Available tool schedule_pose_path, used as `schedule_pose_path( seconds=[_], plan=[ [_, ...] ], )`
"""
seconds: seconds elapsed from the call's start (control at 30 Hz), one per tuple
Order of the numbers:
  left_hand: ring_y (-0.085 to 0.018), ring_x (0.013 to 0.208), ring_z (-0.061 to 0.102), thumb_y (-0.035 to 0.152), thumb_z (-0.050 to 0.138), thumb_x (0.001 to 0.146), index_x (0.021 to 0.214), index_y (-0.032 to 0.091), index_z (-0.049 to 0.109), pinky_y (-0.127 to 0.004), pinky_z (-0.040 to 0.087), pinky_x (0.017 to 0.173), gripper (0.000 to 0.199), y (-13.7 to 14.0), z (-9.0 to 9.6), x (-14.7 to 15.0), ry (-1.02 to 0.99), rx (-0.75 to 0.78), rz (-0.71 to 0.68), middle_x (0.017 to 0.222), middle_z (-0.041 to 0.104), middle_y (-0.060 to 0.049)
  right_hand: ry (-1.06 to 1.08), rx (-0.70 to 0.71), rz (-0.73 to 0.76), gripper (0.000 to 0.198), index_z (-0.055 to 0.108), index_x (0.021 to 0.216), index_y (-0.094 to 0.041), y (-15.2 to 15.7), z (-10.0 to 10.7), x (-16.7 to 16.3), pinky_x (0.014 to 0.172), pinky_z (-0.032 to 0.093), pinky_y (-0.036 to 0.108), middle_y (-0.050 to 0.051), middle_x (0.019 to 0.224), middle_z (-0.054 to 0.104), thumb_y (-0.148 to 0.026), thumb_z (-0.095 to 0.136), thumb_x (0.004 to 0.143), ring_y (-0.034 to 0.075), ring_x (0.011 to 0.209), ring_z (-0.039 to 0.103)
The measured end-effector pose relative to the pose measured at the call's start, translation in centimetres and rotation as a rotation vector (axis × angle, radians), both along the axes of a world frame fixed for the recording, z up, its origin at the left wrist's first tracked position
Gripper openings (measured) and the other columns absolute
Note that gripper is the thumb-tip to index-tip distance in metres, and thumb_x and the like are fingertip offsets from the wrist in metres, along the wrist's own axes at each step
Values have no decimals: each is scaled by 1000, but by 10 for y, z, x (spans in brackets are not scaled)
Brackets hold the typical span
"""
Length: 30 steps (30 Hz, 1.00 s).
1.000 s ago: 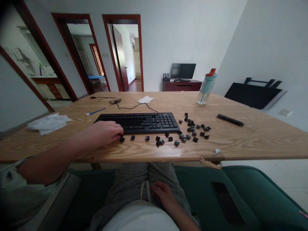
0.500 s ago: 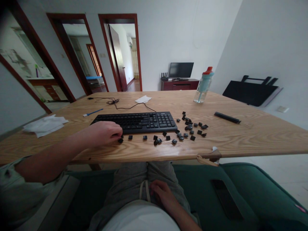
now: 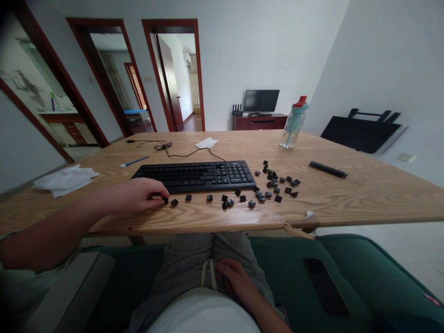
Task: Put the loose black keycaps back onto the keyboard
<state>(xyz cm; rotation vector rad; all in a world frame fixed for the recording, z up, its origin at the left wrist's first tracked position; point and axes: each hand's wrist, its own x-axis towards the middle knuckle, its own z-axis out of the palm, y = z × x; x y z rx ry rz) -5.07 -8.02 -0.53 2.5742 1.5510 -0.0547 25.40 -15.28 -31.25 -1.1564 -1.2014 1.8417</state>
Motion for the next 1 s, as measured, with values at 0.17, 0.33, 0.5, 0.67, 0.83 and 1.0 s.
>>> schedule_pose_path(
  seconds=[0.17,0.33,0.5,0.67,0.83,1.0],
  plan=[
    [-23,99,64,43,53,92,110,24,75,-30,48,89,34,0,-8,-8,34,40,-81,109,71,-6,-7,5,15,33,66,83,-21,1,-3,1,47,20,24,-2,69,55,-53,63,81,7,50,36],
    [-21,88,64,43,54,91,107,22,75,-31,48,80,34,-5,-7,-10,-130,50,-15,97,71,-7,3,10,9,32,64,80,-20,2,-3,-1,46,21,24,-1,67,55,-51,63,81,7,48,36],
    [-13,64,55,54,77,69,94,18,66,-23,41,57,45,-17,-5,3,-840,-154,265,75,65,-2,20,1,2,34,64,81,-19,1,-2,-1,46,21,24,0,69,56,-53,64,81,7,48,36],
    [-6,54,43,48,86,62,90,17,58,-19,32,51,51,-27,-11,20,-1295,-337,323,86,71,-5,28,-22,-13,38,65,83,-16,0,-1,0,47,19,25,1,67,54,-54,66,81,7,49,36],
    [-4,50,40,45,91,56,89,17,53,-18,25,48,58,-28,-15,28,-1455,-419,349,84,71,-6,35,-48,-22,39,67,84,-16,0,-5,1,48,19,26,1,67,53,-55,69,81,8,51,36],
    [-2,46,39,46,94,52,80,17,48,-18,26,47,61,-29,-16,28,-1530,-462,285,77,69,-1,60,-62,-21,36,69,85,-19,1,-9,1,48,19,25,0,69,55,-54,69,80,7,50,36]
  ],
)
